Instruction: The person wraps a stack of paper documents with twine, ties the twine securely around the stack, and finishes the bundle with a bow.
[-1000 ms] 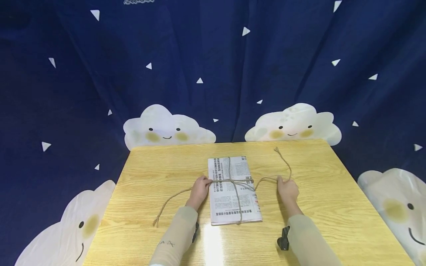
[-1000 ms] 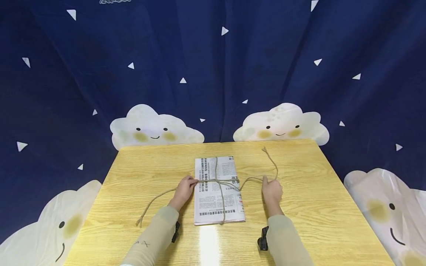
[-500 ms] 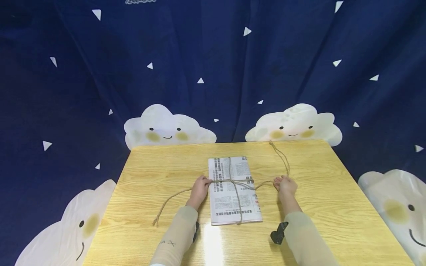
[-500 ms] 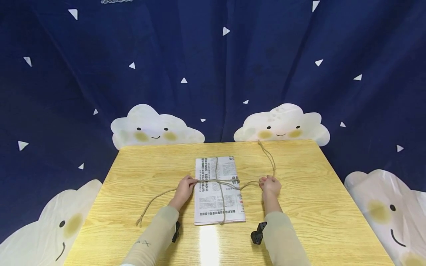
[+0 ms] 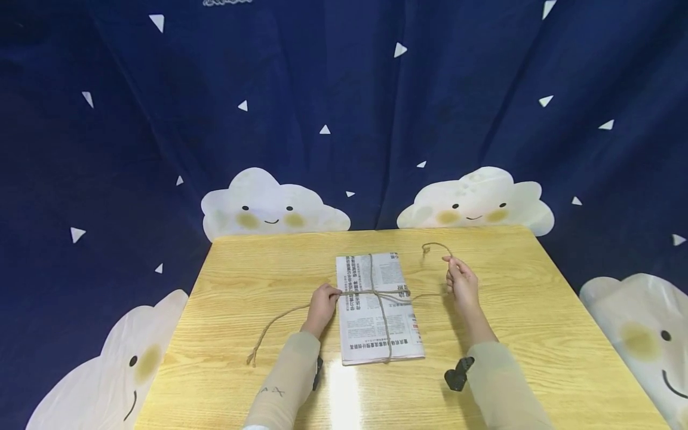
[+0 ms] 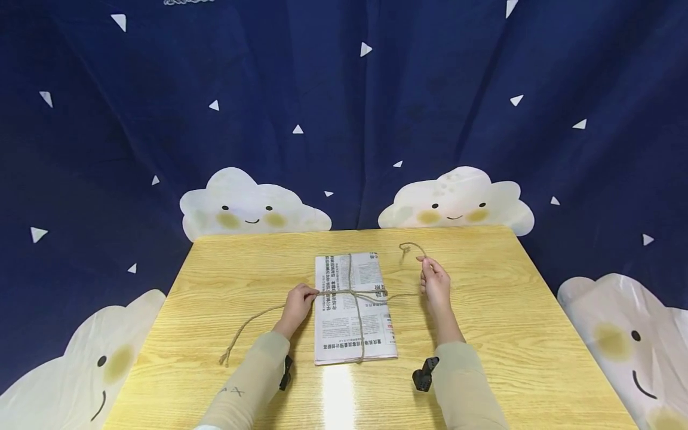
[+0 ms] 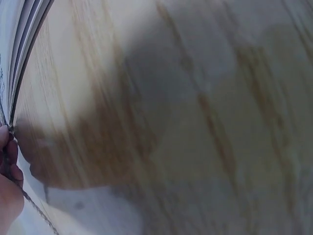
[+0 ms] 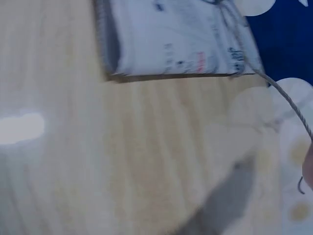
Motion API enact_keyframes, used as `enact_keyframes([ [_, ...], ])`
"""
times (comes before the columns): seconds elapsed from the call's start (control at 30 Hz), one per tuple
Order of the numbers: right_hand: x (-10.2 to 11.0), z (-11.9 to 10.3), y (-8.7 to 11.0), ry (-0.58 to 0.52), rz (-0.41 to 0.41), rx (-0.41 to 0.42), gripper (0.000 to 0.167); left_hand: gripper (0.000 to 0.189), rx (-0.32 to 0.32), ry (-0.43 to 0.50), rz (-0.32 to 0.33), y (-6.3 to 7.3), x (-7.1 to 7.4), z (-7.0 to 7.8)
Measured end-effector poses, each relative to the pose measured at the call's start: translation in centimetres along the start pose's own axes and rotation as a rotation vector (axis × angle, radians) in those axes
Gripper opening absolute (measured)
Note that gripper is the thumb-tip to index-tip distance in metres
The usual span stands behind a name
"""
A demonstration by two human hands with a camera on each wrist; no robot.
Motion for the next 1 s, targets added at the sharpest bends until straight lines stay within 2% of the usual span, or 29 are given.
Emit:
enact_keyframes([
  [0.17, -3.8, 0.2, 0.0, -0.091, -0.359, -0.12, 0.022, 0.012, -0.001, -0.008, 0.007, 0.0, -0.1, 0.0],
  [0.33, -7.6, 1.2, 1.1, -0.204, -0.733, -0.255, 0.04, 0.012, -0.001, -0.019, 0.006, 0.0, 0.0, 0.2],
  [0.37, -8.4, 1.5, 1.4, -0.216, -0.797, -0.281, 0.04, 0.012, 0.003, -0.019, 0.001, 0.0, -0.1, 0.2],
  [0.43, -9.5, 2.5, 1.7, -0.191, -0.859, -0.331, 0.036, 0.012, 0.003, -0.017, -0.003, 0.0, -0.1, 0.2],
  [0.5, -10.2, 3.7, 1.5, -0.107, -0.836, -0.369, 0.026, 0.012, 0.001, -0.012, -0.003, 0.0, -0.1, 0.1],
  [0.57, -10.4, 5.2, 0.9, 0.044, -0.739, -0.392, 0.022, 0.012, -0.006, -0.007, 0.003, -0.1, -0.1, 0.2],
  [0.7, -9.5, 7.7, -0.6, 0.477, -0.491, -0.369, 0.032, 0.012, -0.018, -0.015, 0.017, -0.1, 0.0, 0.2],
  [0.8, -8.7, 8.5, -1.4, 0.757, -0.361, -0.299, 0.035, 0.012, -0.018, -0.006, 0.019, -0.1, -0.1, 0.1],
  [0.87, -8.5, 8.7, -1.7, 0.862, -0.311, -0.246, 0.036, 0.012, -0.027, 0.016, 0.024, -0.1, -0.1, 0.1],
  [0.93, -8.5, 8.8, -2.0, 0.913, -0.296, -0.195, 0.038, 0.011, -0.046, 0.042, 0.041, -0.1, 0.0, 0.1],
  [0.97, -8.6, 8.9, -2.1, 0.896, -0.298, -0.18, 0.039, 0.011, -0.058, 0.049, 0.052, -0.1, 0.0, 0.1],
  [1.0, -8.7, 9.0, -2.2, 0.869, -0.313, -0.164, 0.041, 0.011, -0.096, 0.068, 0.079, -0.4, -0.5, -0.5],
])
Point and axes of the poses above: each hand's wrist, its own y-axis away from the middle knuckle, its own x-axis out of the back of the hand, z = x × y, the point moved 8 cm from there along -y, towards the middle knuckle, and after that the axes turned 15 degrees about -y, right-handed, at the moved point
